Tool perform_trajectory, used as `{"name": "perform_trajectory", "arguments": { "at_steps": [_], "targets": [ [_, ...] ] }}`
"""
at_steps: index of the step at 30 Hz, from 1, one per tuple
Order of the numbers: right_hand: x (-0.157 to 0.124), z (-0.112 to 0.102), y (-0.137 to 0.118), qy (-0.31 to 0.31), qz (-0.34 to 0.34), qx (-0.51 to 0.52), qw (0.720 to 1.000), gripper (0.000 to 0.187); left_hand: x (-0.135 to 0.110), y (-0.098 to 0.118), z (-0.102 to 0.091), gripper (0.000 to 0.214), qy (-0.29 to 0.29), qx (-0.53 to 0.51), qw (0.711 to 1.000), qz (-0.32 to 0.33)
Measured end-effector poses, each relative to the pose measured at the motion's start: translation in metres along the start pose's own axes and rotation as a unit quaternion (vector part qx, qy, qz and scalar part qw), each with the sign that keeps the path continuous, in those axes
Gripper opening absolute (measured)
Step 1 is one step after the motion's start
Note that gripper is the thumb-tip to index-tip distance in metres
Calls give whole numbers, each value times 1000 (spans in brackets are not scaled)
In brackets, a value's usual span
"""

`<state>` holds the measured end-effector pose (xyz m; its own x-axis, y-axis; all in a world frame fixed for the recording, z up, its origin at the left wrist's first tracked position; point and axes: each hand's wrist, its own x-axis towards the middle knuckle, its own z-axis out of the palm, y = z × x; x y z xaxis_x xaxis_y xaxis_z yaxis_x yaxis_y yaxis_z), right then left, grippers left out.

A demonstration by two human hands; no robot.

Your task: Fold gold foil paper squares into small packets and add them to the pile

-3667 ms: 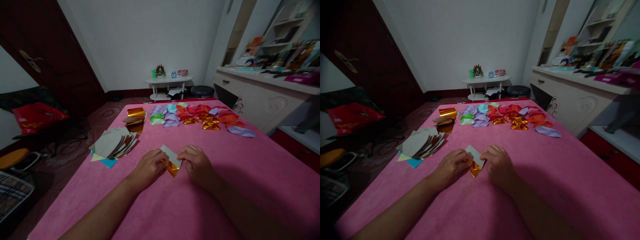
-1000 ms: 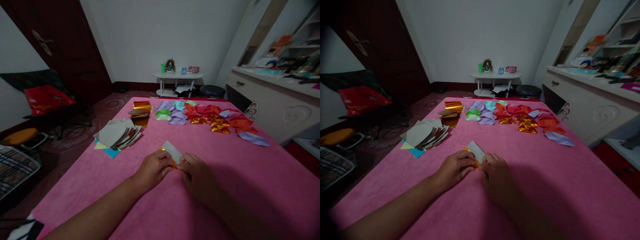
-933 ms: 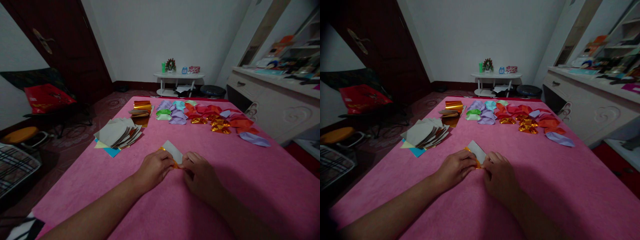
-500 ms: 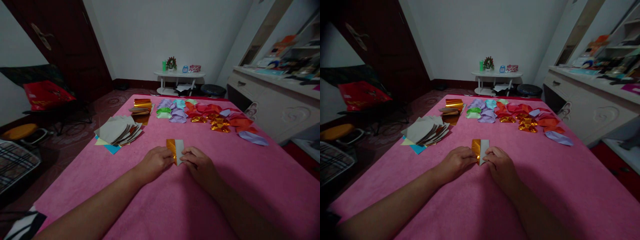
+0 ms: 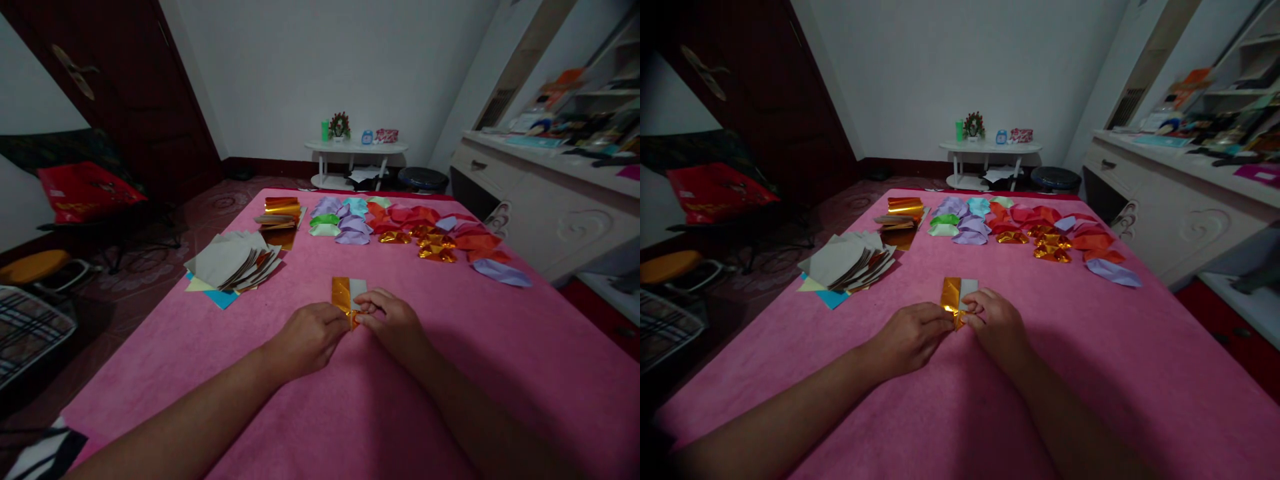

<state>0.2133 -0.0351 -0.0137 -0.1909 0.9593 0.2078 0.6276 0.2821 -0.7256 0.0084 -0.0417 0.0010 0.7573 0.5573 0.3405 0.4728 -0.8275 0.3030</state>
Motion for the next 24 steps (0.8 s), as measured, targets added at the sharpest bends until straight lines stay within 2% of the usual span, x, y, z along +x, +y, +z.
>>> {"name": "perform_trajectory", "arguments": {
  "at_steps": [4,8,11,15,17,19,22,24],
  "targets": [
    [4,1,3,9,39,-9,999,19,2,2,0,30,-4,16,1000,-7],
    [8,-5,-5,-42,38,-24,998,5,9,4,-3,30,-27,40,999,-22],
    [10,-7,-8,-61,35,-10,997,10,14,5,-4,30,-36,54,998,-26],
    [8,-7,-3,-34,13,22,999,14,18,2,-1,27,-26,47,998,-37],
    [7,-7,1,-4,6,61,998,16,21,-4,2,24,-1,-6,998,-66],
    [6,-7,3,21,4,100,995,18,24,-13,4,21,24,-96,988,-122],
    [6,-7,3,37,5,124,992,19,29,-27,7,19,23,-230,945,-233],
    [6,-5,2,43,2,118,992,18,32,-33,8,22,7,-285,916,-281]
  ]
}}
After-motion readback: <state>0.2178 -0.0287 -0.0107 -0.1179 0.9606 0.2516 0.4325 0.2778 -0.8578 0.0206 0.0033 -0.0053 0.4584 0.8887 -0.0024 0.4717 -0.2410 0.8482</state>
